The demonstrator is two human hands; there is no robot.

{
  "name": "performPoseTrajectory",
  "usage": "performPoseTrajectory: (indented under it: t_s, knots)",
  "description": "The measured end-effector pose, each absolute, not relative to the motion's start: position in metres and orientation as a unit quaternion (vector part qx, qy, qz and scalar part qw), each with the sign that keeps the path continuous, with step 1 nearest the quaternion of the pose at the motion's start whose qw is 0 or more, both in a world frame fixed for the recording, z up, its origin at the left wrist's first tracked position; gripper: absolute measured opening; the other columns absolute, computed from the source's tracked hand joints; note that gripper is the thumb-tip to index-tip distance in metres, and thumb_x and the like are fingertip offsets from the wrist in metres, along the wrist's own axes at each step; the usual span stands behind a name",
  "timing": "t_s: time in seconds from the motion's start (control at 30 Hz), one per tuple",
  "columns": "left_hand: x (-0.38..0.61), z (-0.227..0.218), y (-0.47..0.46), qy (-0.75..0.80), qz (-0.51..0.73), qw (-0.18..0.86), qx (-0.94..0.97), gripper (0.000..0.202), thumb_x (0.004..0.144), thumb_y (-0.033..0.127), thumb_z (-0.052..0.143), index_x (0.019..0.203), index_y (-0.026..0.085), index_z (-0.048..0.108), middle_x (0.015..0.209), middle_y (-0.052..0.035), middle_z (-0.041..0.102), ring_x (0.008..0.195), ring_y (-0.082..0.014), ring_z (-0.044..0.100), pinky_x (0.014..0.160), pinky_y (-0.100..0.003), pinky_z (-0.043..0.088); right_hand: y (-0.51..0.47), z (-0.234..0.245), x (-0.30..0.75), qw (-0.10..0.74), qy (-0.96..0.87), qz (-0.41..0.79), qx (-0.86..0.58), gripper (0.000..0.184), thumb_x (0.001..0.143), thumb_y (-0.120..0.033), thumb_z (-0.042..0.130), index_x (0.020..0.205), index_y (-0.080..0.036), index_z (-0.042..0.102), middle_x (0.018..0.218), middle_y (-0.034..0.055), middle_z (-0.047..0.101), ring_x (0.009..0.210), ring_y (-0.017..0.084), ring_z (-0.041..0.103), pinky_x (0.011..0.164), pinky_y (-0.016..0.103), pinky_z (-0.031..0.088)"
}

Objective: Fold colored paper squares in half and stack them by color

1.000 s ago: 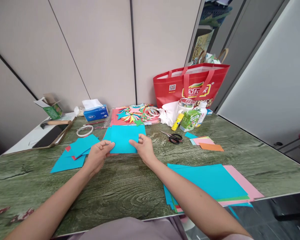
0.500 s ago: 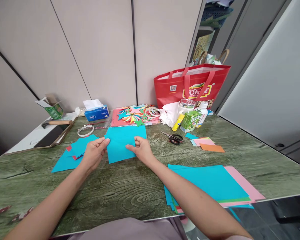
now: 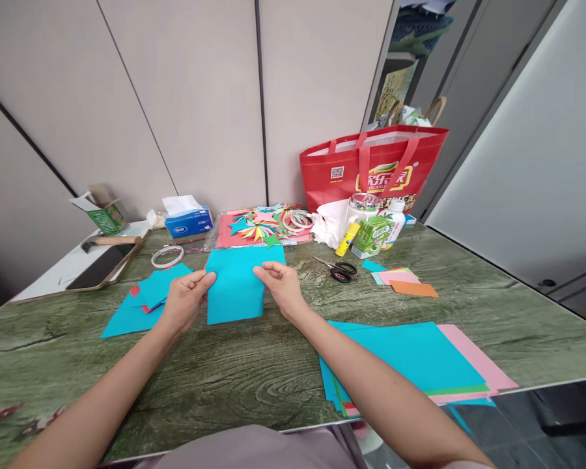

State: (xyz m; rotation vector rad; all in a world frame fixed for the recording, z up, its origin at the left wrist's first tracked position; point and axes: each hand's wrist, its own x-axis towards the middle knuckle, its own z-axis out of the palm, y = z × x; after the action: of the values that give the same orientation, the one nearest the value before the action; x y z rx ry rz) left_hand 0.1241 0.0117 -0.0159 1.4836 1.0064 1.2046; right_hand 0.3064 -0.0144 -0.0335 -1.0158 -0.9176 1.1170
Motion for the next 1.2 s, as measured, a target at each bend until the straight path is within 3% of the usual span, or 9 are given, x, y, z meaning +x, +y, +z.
performPoseTrajectory:
  t_s: [0.2, 0.47, 0.6, 0.93, 1.1, 1.2]
  knots:
    - [0.124, -0.016, 0.012, 0.414, 0.489, 0.448, 0.624, 0.041, 0.065, 0.042, 0.063, 0.047, 0.017, 0.037, 0.05, 0.0048, 0.024, 0.047, -0.0069, 0.021, 0.043, -0.021, 0.016, -0.013, -0.033, 0.307, 0.645, -0.372, 0.502, -0.44, 0.031, 0.05, -0.041, 0.073, 0.065, -0.017, 0.06, 0.056, -0.0039, 0.056, 0.052, 0.009, 0.045, 0.051, 0.022, 0.037]
    - [0.124, -0.016, 0.011, 0.42, 0.47, 0.397, 0.667, 0.042, 0.07, 0.041, 0.057, 0.047, 0.018, 0.032, 0.052, 0.0045, 0.021, 0.049, -0.0081, 0.02, 0.045, -0.023, 0.015, -0.016, -0.027, 0.31, 0.639, -0.346, 0.553, -0.408, 0.03, 0.049, -0.036, 0.075, 0.052, -0.018, 0.051, 0.052, -0.0059, 0.047, 0.05, 0.007, 0.04, 0.049, 0.021, 0.034]
    - [0.124, -0.016, 0.01, 0.426, 0.461, 0.387, 0.676, 0.041, 0.072, 0.041, 0.055, 0.048, 0.018, 0.031, 0.052, 0.0044, 0.021, 0.049, -0.0083, 0.02, 0.046, -0.023, 0.015, -0.015, -0.027, 0.31, 0.625, -0.369, 0.537, -0.431, 0.035, 0.055, -0.044, 0.069, 0.051, -0.018, 0.047, 0.05, -0.0061, 0.044, 0.048, 0.008, 0.038, 0.048, 0.021, 0.034]
    - [0.127, -0.022, 0.008, 0.415, 0.448, 0.424, 0.668, 0.04, 0.073, 0.042, 0.054, 0.052, 0.018, 0.031, 0.054, 0.0049, 0.021, 0.049, -0.0076, 0.019, 0.046, -0.022, 0.017, -0.01, -0.04, 0.314, 0.615, -0.503, 0.314, -0.52, 0.038, 0.075, -0.044, 0.046, 0.05, -0.019, 0.033, 0.047, -0.0063, 0.03, 0.045, 0.007, 0.029, 0.044, 0.021, 0.025]
    - [0.13, -0.025, 0.006, 0.421, 0.44, 0.401, 0.684, 0.041, 0.075, 0.041, 0.051, 0.053, 0.019, 0.025, 0.055, 0.0048, 0.019, 0.05, -0.0077, 0.018, 0.046, -0.022, 0.016, -0.01, -0.039, 0.316, 0.553, -0.544, 0.193, -0.601, 0.039, 0.08, -0.039, 0.037, 0.048, -0.02, 0.025, 0.045, -0.0063, 0.026, 0.044, 0.008, 0.027, 0.046, 0.022, 0.02]
    - [0.132, -0.026, 0.004, 0.43, 0.433, 0.38, 0.695, 0.041, 0.076, 0.04, 0.05, 0.054, 0.019, 0.023, 0.055, 0.0046, 0.018, 0.051, -0.0079, 0.018, 0.047, -0.022, 0.016, -0.012, -0.037, 0.316, 0.486, -0.574, 0.089, -0.653, 0.037, 0.082, -0.034, 0.037, 0.049, -0.019, 0.031, 0.045, -0.0049, 0.032, 0.045, 0.009, 0.031, 0.048, 0.024, 0.018]
